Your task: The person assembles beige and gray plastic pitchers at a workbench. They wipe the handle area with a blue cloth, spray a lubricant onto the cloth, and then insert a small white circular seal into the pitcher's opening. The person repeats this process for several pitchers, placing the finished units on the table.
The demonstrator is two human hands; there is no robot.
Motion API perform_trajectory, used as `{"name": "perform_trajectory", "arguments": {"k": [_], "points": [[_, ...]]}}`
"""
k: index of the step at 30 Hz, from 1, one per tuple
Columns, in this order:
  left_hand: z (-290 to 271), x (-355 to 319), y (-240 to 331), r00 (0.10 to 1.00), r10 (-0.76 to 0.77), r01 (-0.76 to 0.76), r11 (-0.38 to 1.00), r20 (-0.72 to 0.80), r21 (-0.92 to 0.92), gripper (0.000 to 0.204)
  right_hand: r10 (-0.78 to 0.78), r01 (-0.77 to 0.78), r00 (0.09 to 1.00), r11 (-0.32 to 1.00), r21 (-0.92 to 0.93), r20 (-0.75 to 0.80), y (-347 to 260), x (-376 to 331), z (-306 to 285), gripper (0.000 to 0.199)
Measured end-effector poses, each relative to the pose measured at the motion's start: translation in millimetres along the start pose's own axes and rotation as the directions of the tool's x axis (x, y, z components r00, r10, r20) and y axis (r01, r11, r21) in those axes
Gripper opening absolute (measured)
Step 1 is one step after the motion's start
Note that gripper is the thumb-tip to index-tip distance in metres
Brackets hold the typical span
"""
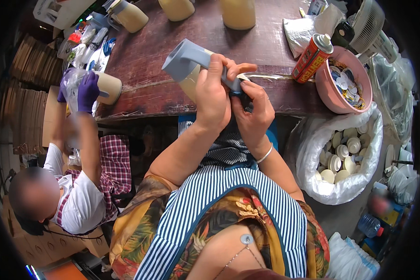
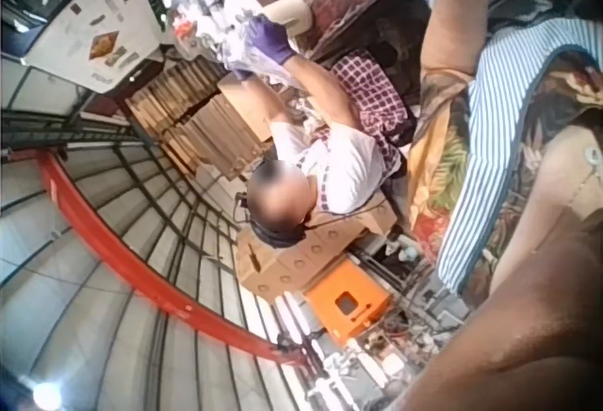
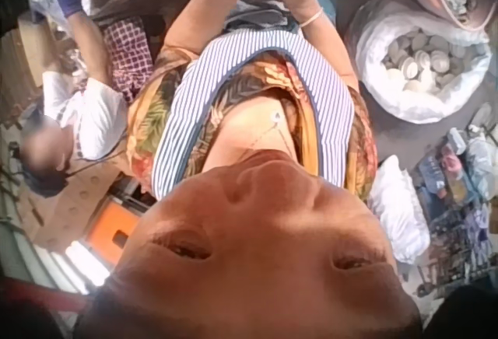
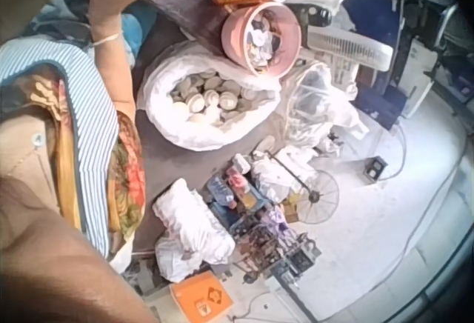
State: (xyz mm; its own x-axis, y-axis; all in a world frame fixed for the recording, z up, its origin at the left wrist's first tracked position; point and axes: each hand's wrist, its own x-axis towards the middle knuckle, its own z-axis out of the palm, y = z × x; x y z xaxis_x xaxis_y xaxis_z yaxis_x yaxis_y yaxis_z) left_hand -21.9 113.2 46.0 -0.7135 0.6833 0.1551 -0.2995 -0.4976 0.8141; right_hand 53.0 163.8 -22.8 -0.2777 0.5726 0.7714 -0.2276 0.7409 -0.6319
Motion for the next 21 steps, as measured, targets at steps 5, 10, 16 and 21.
{"name": "perform_trajectory", "arguments": {"k": [5, 10, 16, 21], "points": [[-3.9, -1.2, -2.9, 0.999, -0.002, -0.002, 0.995, 0.047, 0.096, 0.039, 0.060, -0.060, 0.995, 0.998, -0.003, 0.081, 3.4, -8.5, -3.9, 0.036], [-6.4, -2.8, -5.0, 0.989, 0.036, -0.075, 0.957, 0.142, 0.280, 0.042, 0.172, -0.177, 0.982, 0.983, 0.050, 0.078, 8.0, -8.7, -3.4, 0.033], [-52.8, 19.1, -9.3, 0.964, 0.151, -0.249, 0.811, 0.221, 0.530, 0.032, 0.332, -0.414, 0.899, 0.855, 0.311, 0.285, 32.5, -23.3, 29.2, 0.035], [-144.8, 45.8, 8.5, 0.987, 0.077, -0.156, 0.663, 0.140, 0.732, 0.028, 0.697, -0.770, 0.581, 0.304, 0.560, 0.421, 70.3, -24.0, 33.8, 0.032]]}}
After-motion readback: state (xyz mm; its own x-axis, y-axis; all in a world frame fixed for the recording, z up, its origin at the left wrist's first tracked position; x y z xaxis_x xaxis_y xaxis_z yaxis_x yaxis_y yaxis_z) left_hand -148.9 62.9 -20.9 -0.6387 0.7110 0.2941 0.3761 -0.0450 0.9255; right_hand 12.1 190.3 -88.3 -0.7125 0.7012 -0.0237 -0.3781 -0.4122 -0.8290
